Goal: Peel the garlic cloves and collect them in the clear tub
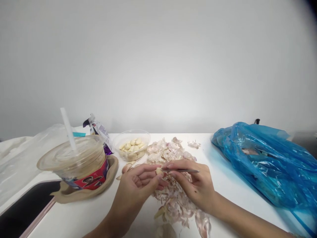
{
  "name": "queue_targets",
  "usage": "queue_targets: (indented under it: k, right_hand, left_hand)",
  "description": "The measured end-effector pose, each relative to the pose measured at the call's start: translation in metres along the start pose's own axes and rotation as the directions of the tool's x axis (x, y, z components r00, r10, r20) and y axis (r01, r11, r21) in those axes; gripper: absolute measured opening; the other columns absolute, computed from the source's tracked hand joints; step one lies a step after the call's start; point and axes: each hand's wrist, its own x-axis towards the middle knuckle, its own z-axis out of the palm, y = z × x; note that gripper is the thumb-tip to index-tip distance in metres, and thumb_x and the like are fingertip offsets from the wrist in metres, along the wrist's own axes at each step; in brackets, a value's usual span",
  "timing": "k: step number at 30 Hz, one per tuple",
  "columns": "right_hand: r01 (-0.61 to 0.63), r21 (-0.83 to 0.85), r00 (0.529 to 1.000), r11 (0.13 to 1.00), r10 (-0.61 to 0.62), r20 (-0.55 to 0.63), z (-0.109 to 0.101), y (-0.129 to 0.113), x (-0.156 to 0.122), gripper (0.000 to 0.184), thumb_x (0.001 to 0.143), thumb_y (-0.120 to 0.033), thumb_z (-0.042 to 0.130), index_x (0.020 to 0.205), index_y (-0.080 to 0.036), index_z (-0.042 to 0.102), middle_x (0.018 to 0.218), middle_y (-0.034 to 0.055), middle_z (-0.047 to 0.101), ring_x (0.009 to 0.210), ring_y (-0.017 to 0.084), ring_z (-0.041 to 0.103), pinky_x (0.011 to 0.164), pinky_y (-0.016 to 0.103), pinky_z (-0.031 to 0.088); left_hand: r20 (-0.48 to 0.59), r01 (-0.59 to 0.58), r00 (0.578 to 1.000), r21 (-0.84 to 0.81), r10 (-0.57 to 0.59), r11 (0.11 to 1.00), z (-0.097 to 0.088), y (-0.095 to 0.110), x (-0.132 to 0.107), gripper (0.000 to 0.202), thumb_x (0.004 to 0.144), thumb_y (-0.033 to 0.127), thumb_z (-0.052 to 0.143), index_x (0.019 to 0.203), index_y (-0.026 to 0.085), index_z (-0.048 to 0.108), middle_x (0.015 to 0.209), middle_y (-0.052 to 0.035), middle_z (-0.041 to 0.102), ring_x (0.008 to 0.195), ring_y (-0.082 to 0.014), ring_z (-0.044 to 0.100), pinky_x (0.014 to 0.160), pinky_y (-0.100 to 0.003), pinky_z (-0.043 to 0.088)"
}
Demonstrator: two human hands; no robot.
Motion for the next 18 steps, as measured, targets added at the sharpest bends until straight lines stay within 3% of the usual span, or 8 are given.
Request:
queue_targets:
  k: [5, 18]
  right_hand:
    - [-0.037, 0.005, 0.999, 0.999, 0.037, -0.003, 0.0009, 0.0003, -0.0007, 0.015, 0.082, -0.016, 0.054, 0.094, -0.017, 0.062, 0.085, 0.0048, 0.067, 0.078, 0.016, 0.063, 0.069, 0.03, 0.054]
    - [-0.286, 0.135, 0.955, 0.949, 0.293, -0.035, 0.003, -0.0031, 0.0015, 0.014, 0.083, -0.02, 0.053, 0.082, -0.014, 0.065, 0.076, 0.0051, 0.066, 0.071, 0.017, 0.063, 0.064, 0.029, 0.053]
  left_hand:
    - [0.019, -0.017, 1.0, 0.022, 0.016, 1.0, -0.0004, -0.0037, -0.0003, 0.018, 0.061, 0.02, 0.073, 0.075, 0.017, 0.063, 0.06, -0.0026, 0.071, 0.061, -0.0196, 0.068, 0.057, -0.024, 0.056]
    - [0.047, -0.035, 0.998, 0.034, 0.034, 0.999, 0.0008, -0.0048, -0.003, 0.015, 0.065, 0.021, 0.07, 0.078, 0.017, 0.064, 0.064, -0.0031, 0.072, 0.063, -0.0195, 0.069, 0.059, -0.025, 0.056]
